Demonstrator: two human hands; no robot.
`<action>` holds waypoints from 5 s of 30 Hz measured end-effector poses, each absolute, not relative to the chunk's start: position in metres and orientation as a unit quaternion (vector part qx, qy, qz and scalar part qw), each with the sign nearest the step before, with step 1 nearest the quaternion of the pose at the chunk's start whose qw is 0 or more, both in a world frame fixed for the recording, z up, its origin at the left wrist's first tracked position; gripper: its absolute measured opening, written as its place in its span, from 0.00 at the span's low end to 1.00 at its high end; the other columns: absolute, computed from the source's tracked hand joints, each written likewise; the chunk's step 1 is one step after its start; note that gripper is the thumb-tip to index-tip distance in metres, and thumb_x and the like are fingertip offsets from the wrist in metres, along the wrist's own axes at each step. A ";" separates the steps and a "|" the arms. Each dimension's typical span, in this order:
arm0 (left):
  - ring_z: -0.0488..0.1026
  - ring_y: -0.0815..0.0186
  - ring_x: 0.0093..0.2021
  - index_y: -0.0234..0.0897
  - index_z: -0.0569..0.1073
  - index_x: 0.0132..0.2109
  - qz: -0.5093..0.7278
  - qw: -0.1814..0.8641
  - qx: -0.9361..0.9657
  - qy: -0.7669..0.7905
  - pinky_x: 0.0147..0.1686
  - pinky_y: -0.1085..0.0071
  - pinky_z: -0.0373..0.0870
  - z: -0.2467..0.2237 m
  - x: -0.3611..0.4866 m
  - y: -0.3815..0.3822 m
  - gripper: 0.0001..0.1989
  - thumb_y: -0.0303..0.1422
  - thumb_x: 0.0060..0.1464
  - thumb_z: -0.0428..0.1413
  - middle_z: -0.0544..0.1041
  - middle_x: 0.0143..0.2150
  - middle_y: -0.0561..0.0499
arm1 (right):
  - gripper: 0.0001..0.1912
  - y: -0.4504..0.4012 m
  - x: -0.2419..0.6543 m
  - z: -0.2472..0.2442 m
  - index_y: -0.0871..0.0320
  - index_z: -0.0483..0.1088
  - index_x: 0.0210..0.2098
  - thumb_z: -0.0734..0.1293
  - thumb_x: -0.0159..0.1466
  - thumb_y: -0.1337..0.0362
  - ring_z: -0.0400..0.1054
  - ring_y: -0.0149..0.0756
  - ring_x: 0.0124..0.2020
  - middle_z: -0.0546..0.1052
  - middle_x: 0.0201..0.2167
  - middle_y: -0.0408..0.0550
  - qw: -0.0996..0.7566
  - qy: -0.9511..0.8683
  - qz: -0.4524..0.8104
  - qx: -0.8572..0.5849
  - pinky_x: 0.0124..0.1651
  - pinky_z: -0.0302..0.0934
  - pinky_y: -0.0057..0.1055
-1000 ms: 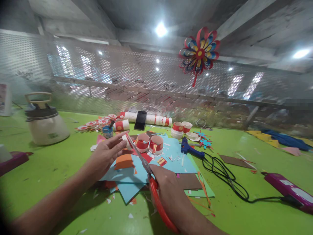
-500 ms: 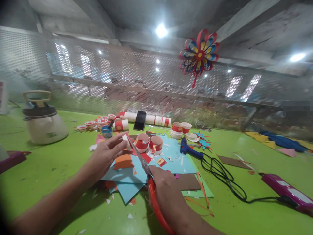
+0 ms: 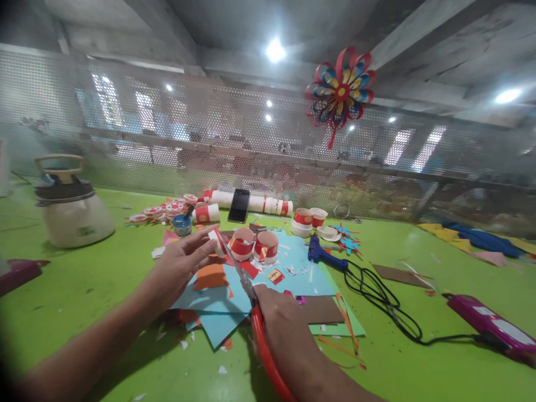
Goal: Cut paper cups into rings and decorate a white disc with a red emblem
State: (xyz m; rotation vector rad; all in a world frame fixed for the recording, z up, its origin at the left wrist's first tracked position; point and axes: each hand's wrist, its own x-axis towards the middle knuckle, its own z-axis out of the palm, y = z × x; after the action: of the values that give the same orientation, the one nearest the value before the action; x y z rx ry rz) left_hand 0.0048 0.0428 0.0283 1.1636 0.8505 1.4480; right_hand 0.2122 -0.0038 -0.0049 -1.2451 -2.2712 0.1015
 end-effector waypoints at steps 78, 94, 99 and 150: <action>0.78 0.62 0.37 0.32 0.78 0.39 0.610 0.529 0.495 0.321 0.43 0.64 0.74 0.035 0.000 0.040 0.13 0.33 0.46 0.66 0.81 0.38 0.45 | 0.08 -0.007 0.215 0.001 0.59 0.67 0.33 0.57 0.62 0.72 0.62 0.33 0.25 0.73 0.25 0.45 0.308 -0.845 0.086 -0.429 0.29 0.53 0.27; 0.77 0.61 0.36 0.34 0.77 0.41 0.607 0.500 0.521 0.332 0.43 0.63 0.72 0.029 0.001 0.042 0.13 0.34 0.48 0.65 0.81 0.38 0.44 | 0.09 -0.007 0.214 0.002 0.60 0.69 0.33 0.58 0.59 0.72 0.63 0.33 0.25 0.73 0.25 0.46 0.313 -0.838 0.105 -0.435 0.28 0.53 0.27; 0.78 0.61 0.38 0.34 0.77 0.42 0.613 0.504 0.515 0.325 0.43 0.64 0.72 0.028 0.001 0.043 0.14 0.33 0.47 0.65 0.82 0.39 0.44 | 0.07 -0.005 0.214 0.000 0.60 0.67 0.31 0.58 0.59 0.72 0.62 0.33 0.24 0.72 0.24 0.45 0.306 -0.837 0.093 -0.443 0.27 0.51 0.27; 0.78 0.64 0.36 0.36 0.76 0.41 0.623 0.489 0.516 0.326 0.41 0.66 0.73 0.028 0.001 0.043 0.13 0.32 0.48 0.65 0.82 0.38 0.47 | 0.09 -0.007 0.215 0.002 0.59 0.69 0.32 0.58 0.60 0.74 0.59 0.31 0.23 0.70 0.23 0.43 0.316 -0.842 0.090 -0.427 0.28 0.51 0.26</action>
State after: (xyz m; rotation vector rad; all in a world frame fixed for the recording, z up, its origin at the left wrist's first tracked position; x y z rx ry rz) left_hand 0.0008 0.0432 0.0279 1.2534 0.7931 1.5152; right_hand 0.2146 -0.0069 0.0022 -1.1243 -2.2175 0.2372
